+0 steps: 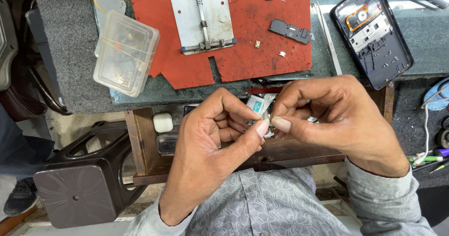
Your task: The person opens a small plastic container, selects a tiny electronic component, and uses a soldering iron to apply heat to the component and a small circuit board. The person handles the component and board with fingers and the soldering iron, working at a cluttered electronics repair bench.
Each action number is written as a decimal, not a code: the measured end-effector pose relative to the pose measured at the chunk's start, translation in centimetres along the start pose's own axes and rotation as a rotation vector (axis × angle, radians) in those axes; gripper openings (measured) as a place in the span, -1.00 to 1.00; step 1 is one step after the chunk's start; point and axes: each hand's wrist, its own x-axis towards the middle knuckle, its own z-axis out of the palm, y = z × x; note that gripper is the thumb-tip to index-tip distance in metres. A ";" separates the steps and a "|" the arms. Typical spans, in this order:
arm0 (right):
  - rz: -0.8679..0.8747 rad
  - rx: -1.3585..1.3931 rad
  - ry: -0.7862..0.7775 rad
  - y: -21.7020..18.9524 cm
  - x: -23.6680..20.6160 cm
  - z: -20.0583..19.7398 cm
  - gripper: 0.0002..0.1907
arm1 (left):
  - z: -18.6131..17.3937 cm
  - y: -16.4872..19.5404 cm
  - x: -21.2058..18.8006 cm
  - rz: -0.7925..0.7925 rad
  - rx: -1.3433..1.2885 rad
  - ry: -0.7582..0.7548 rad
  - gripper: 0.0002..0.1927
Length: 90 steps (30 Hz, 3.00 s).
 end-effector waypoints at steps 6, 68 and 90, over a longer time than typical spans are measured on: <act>0.016 -0.030 0.025 0.1 0.1 0.0 -0.95 | -0.1 -0.1 0.0 -0.002 -0.006 0.005 -0.84; -0.009 -0.027 0.019 0.3 0.1 0.4 -0.95 | -0.3 -0.4 -0.5 0.051 0.031 0.017 -0.83; -0.005 -0.030 0.034 0.3 -0.1 0.5 -0.97 | -0.2 -0.6 -0.5 0.066 0.055 0.032 -0.85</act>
